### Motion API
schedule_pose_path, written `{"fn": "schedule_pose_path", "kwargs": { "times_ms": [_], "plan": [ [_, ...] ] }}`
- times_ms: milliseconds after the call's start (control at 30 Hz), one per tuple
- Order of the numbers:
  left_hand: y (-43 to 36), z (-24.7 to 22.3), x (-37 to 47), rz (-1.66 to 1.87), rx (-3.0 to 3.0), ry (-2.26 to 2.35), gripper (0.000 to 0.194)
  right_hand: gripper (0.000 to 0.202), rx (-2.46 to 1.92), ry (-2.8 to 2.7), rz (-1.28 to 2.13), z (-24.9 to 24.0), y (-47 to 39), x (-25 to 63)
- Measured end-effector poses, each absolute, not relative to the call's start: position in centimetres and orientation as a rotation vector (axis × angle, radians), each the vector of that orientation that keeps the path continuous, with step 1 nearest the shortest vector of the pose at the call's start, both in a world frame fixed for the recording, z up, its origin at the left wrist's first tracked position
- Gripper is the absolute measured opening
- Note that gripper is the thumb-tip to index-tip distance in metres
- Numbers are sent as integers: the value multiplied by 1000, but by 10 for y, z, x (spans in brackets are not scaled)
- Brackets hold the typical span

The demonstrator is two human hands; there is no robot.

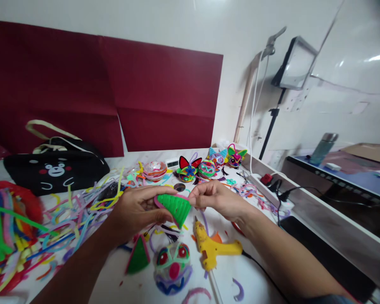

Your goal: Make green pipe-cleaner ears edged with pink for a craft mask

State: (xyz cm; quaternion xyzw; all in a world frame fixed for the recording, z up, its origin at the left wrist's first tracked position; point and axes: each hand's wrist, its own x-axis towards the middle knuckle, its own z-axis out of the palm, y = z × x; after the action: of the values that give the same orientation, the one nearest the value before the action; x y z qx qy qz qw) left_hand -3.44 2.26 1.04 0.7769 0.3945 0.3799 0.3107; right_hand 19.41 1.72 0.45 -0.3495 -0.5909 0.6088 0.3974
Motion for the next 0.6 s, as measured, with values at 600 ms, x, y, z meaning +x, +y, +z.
{"fn": "schedule_pose_path", "kwargs": {
  "times_ms": [600],
  "plan": [
    [24, 14, -35, 1038, 2378, 949, 30, 9, -879, -1466, 1603, 8, 15, 193]
  ]
}}
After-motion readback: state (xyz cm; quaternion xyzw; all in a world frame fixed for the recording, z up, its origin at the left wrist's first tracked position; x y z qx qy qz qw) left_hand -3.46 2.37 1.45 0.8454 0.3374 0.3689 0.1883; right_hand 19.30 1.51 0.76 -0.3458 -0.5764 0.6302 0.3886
